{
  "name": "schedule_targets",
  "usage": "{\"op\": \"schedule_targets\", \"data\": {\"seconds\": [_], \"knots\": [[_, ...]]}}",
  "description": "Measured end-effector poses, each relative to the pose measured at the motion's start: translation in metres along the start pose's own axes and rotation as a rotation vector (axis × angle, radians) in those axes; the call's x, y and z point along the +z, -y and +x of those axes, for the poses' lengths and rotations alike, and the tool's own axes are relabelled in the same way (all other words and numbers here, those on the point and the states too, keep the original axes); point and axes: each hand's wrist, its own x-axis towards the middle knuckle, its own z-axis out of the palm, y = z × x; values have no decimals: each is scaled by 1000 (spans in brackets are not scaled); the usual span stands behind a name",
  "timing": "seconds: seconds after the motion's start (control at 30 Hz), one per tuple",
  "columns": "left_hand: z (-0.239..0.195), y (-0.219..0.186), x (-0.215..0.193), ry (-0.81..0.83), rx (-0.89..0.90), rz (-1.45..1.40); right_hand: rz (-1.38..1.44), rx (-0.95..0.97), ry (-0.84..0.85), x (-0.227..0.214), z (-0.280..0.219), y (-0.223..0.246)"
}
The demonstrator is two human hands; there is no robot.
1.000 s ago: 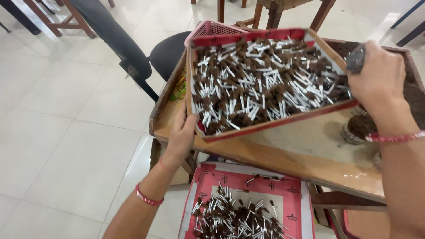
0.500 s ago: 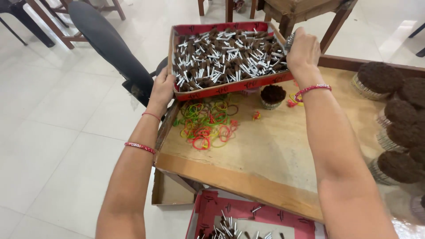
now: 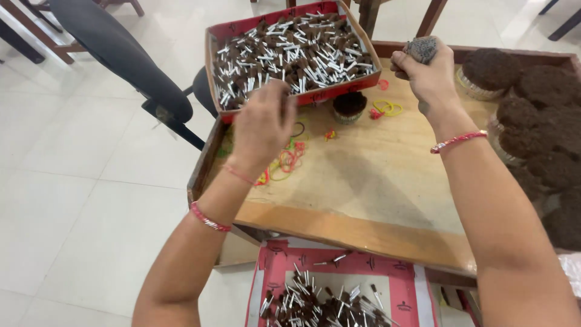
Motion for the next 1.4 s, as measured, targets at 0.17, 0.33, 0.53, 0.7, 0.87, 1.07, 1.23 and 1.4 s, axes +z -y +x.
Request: {"op": "schedule_targets", "data": {"seconds": [0.17, 0.33, 0.53, 0.7, 0.87, 1.07, 1.23, 1.4], "knots": [[-7, -31, 115, 363, -141, -158, 338, 295, 95, -28, -109, 87], [-3, -36, 182, 258, -162, -272, 481, 400, 302, -64, -226, 101], [-13, -54, 183, 347, 74, -366, 288, 465, 414, -76, -347, 71], [-47, -94, 106, 396, 176, -448, 31, 447, 367, -90, -427, 40], [-137, -116, -24, 307, 52, -434, -128, 589, 417, -96, -500, 45], [-283, -85, -95, 275, -243, -98, -364, 116, 460, -85, -546, 46], [-374, -67, -94, 359, -474, -196, -373, -51, 410, -82, -541, 23], [-362, -88, -109, 568, -539, -126, -558, -76, 282, -83, -514, 20]]}}
